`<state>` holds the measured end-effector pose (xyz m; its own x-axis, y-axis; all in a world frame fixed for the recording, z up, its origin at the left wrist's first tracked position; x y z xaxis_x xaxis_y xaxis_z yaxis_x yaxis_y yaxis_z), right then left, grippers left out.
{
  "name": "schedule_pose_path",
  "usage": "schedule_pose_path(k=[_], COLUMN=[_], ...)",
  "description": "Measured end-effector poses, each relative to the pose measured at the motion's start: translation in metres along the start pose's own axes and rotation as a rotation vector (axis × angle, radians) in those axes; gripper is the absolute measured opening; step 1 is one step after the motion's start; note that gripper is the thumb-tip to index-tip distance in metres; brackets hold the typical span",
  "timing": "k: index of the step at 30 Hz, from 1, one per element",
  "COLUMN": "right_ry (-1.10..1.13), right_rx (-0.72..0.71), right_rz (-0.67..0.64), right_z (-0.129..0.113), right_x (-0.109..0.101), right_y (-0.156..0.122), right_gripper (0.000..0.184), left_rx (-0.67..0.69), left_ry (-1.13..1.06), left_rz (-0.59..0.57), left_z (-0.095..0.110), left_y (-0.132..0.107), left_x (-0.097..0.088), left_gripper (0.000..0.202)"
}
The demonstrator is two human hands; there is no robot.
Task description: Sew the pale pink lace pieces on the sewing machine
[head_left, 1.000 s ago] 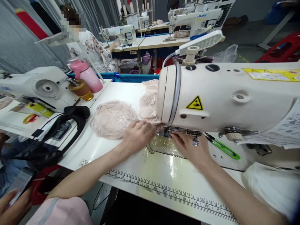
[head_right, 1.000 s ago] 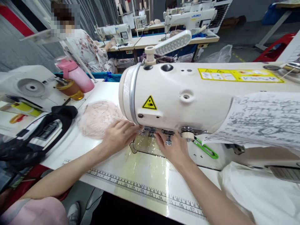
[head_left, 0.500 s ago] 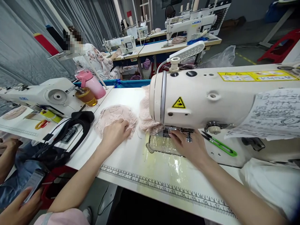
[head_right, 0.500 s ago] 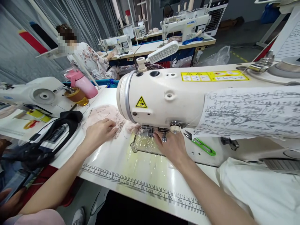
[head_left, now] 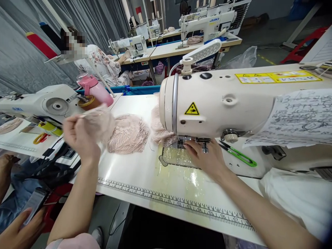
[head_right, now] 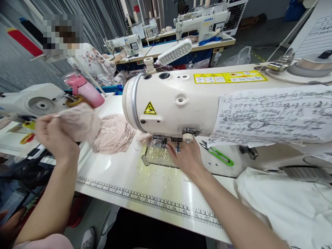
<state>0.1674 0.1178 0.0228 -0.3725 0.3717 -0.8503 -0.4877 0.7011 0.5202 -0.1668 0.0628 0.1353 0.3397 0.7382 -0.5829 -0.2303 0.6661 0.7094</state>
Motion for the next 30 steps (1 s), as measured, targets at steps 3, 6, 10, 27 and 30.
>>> schedule_pose_path(k=[3,6,10,27,30], right_ry=[0.007,0.000,0.049,0.088,0.081], right_rx=[0.007,0.023,0.066,-0.058,-0.058], right_rz=[0.047,0.047,-0.020,0.007,-0.074], right_z=[0.001,0.003,0.005,-0.003,-0.002], right_x=[0.000,0.001,0.001,-0.007,-0.001], right_y=[0.000,0.000,0.002,-0.003,-0.002], right_gripper=[0.036,0.036,0.031,0.026,0.030], left_rx=[0.034,-0.113,-0.284,0.773,0.751], left_ry=[-0.119,-0.235,-0.465,0.107,0.114], left_rz=[0.418,-0.045,-0.607,-0.716,-0.715], left_z=[0.035,0.070,0.096,0.166,0.159], left_y=[-0.016,-0.021,-0.049,-0.133,-0.133], left_x=[-0.051,-0.029,0.041,0.145,0.151], left_gripper=[0.011,0.017,0.023,0.048,0.049])
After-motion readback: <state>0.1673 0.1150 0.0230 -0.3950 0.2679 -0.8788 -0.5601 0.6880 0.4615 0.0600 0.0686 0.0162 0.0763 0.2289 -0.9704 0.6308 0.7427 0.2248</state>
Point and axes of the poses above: each hand's wrist, its own y-axis towards the middle knuckle, its own x-axis out of the palm, z = x × y, the point moved 8 cm from there along y, towards the middle knuckle, and after that the axes turned 5 degrees about -z, right-handed, at the moved point
